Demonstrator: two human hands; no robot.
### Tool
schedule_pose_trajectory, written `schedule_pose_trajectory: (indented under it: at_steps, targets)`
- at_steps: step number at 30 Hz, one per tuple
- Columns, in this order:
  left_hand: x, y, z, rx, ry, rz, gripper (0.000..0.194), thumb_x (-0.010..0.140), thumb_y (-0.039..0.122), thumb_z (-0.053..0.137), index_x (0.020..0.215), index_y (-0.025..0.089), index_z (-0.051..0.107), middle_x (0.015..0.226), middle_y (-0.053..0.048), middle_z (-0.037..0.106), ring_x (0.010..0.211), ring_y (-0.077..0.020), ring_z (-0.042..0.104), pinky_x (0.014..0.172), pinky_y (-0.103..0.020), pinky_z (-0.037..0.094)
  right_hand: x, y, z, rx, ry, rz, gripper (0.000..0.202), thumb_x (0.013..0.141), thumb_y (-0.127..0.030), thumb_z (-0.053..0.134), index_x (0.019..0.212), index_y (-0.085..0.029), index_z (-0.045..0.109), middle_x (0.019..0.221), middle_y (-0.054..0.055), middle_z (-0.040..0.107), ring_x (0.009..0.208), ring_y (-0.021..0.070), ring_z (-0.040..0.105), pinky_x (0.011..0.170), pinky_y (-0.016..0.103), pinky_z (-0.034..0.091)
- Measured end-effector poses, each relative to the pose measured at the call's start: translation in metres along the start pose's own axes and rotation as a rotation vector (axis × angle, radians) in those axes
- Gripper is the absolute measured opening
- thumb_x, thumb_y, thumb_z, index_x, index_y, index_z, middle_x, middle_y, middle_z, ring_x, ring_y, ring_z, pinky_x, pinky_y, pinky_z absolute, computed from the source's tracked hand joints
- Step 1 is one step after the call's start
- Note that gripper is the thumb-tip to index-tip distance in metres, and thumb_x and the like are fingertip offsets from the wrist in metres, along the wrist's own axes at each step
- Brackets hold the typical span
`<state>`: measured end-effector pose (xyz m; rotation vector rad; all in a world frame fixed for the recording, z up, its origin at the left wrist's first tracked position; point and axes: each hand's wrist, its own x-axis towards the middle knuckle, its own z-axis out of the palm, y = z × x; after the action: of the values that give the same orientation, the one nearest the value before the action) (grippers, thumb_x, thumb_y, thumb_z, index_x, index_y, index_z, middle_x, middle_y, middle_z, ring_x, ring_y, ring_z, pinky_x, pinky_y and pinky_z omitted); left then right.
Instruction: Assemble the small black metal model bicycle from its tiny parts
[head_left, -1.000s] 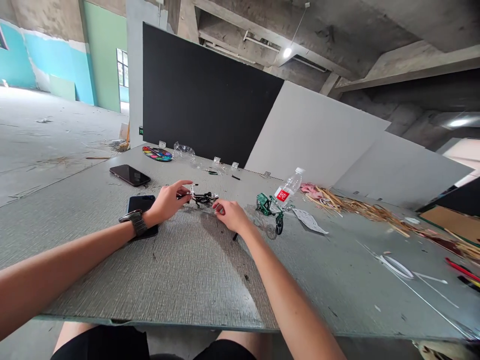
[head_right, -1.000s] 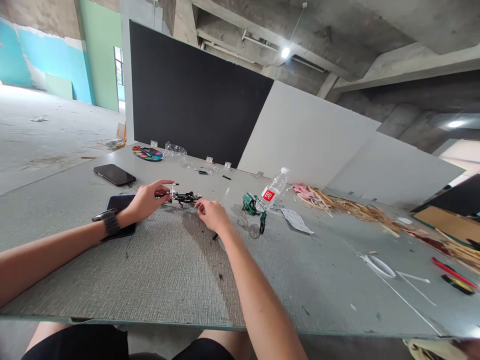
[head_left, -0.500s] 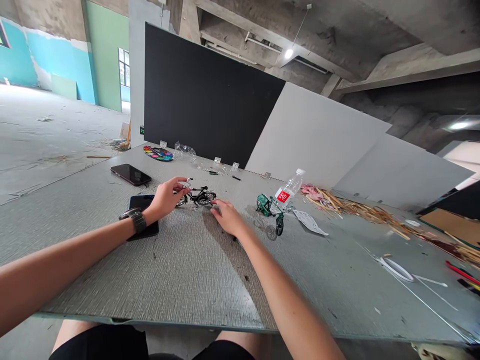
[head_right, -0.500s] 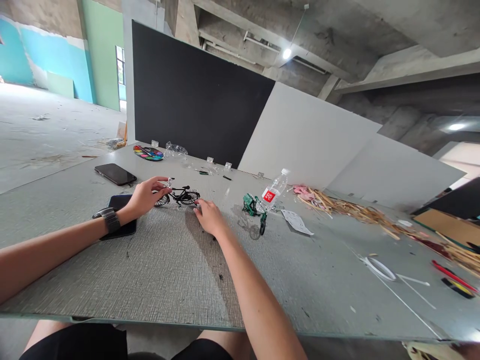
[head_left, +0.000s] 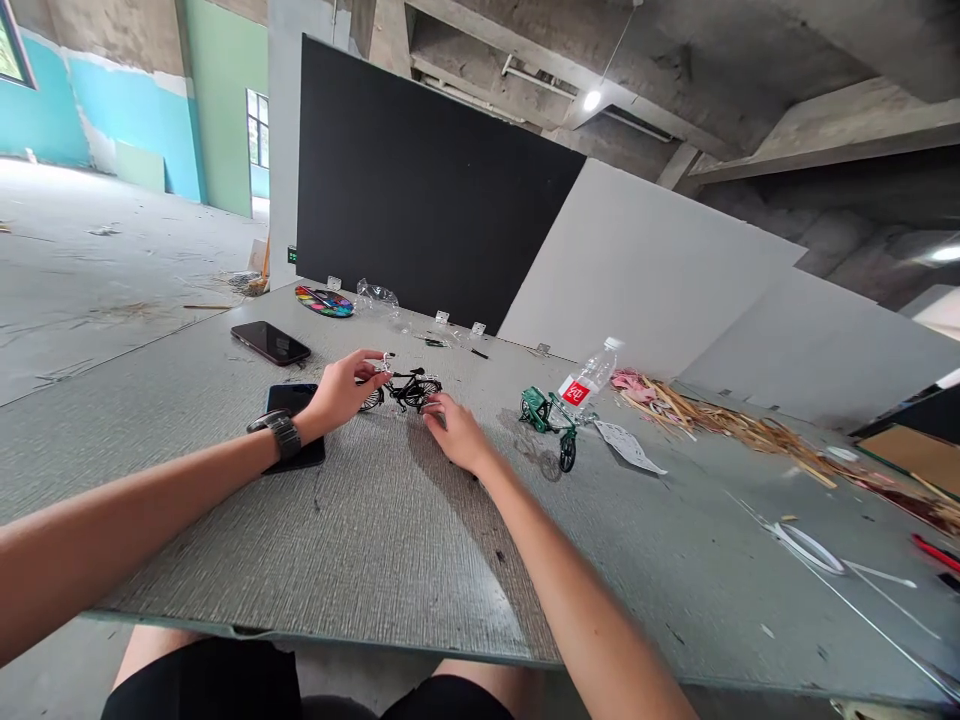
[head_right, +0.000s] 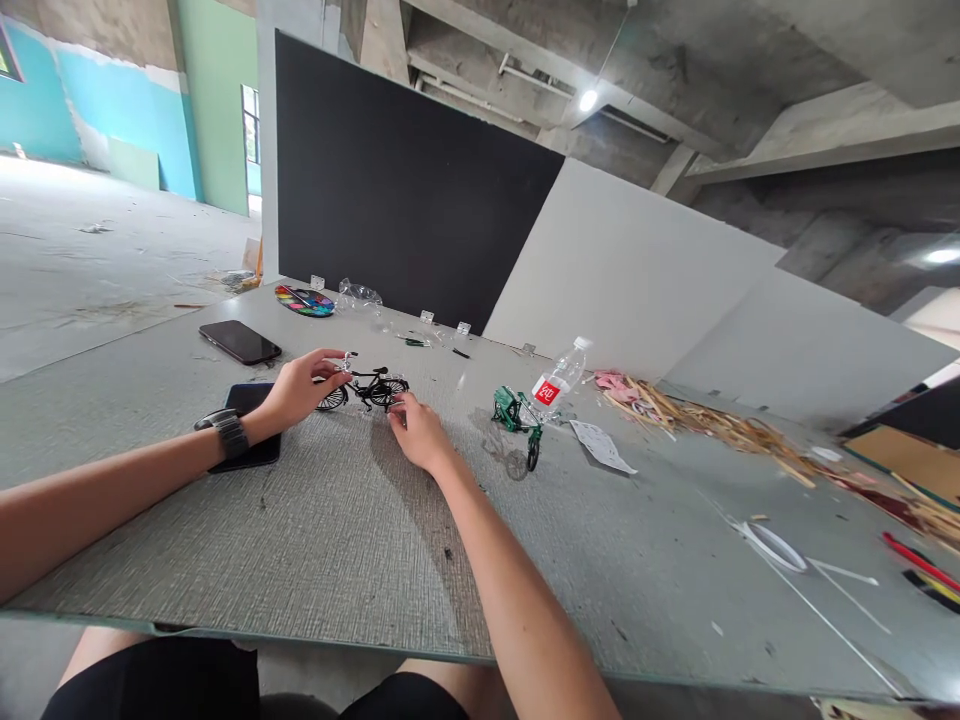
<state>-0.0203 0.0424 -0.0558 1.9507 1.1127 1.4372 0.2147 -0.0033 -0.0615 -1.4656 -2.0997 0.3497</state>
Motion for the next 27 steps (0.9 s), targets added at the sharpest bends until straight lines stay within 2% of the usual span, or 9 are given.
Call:
schedule_pose_trajectory:
  at_steps: [7, 11, 14, 18, 24, 27]
  targets:
    - [0.0, 0.002, -0.001, -0.003, -0.009, -0.016, 0.045, 0.083, 0.044, 0.067, 0.12, 0.02, 0.059, 0.088, -0.007, 0.073, 0.083, -0.0211, 0.071, 0.077, -0.034, 0.054, -0.004, -0.017, -0.011, -0.211, 0.108, 0.034, 0.019, 0.092, -0.024, 0.055, 0.111, -0.022, 0.06, 0.104, 0.005, 0.072, 0.102, 0.0232, 0.062, 0.086, 0.037, 0.044]
    - [0.001, 0.005, -0.001, -0.024, -0.013, -0.022, 0.047, 0.085, 0.05, 0.064, 0.119, 0.019, 0.057, 0.093, -0.008, 0.073, 0.082, -0.0207, 0.07, 0.072, -0.033, 0.054, -0.008, -0.04, -0.015, -0.227, 0.22, -0.089, 0.017, 0.096, -0.025, 0.049, 0.106, -0.023, 0.062, 0.101, 0.006, 0.071, 0.101, 0.022, 0.059, 0.09, 0.036, 0.042]
    - [0.002, 0.005, -0.001, 0.042, -0.041, -0.015, 0.041, 0.084, 0.05, 0.065, 0.111, 0.02, 0.062, 0.092, -0.008, 0.072, 0.079, -0.021, 0.07, 0.07, -0.032, 0.053, -0.011, -0.061, -0.009, -0.189, 0.148, -0.185, 0.019, 0.097, -0.025, 0.047, 0.107, -0.024, 0.063, 0.105, 0.006, 0.071, 0.103, 0.0221, 0.058, 0.095, 0.037, 0.04]
    - [0.003, 0.003, -0.004, 0.128, -0.114, 0.071, 0.028, 0.081, 0.047, 0.068, 0.094, 0.021, 0.067, 0.084, -0.006, 0.074, 0.078, -0.0223, 0.07, 0.071, -0.033, 0.052, -0.016, -0.081, 0.003, -0.169, 0.003, -0.242, 0.021, 0.097, -0.025, 0.048, 0.109, -0.026, 0.065, 0.109, 0.005, 0.07, 0.108, 0.0233, 0.056, 0.098, 0.04, 0.038]
    - [0.001, -0.001, -0.006, 0.271, -0.103, 0.093, 0.036, 0.077, 0.048, 0.073, 0.103, 0.023, 0.069, 0.091, -0.008, 0.076, 0.084, -0.0267, 0.071, 0.073, -0.035, 0.052, -0.026, -0.098, 0.01, -0.14, -0.157, -0.433, 0.027, 0.1, -0.034, 0.044, 0.115, -0.025, 0.065, 0.112, 0.004, 0.069, 0.109, 0.0214, 0.056, 0.103, 0.039, 0.039]
    - [0.001, -0.002, -0.004, 0.313, -0.137, 0.097, 0.047, 0.077, 0.05, 0.074, 0.112, 0.021, 0.066, 0.094, -0.01, 0.075, 0.089, -0.0299, 0.071, 0.074, -0.037, 0.052, -0.033, -0.11, 0.017, -0.118, -0.239, -0.519, 0.036, 0.098, -0.044, 0.048, 0.126, -0.025, 0.06, 0.126, 0.004, 0.064, 0.118, 0.021, 0.054, 0.106, 0.037, 0.039]
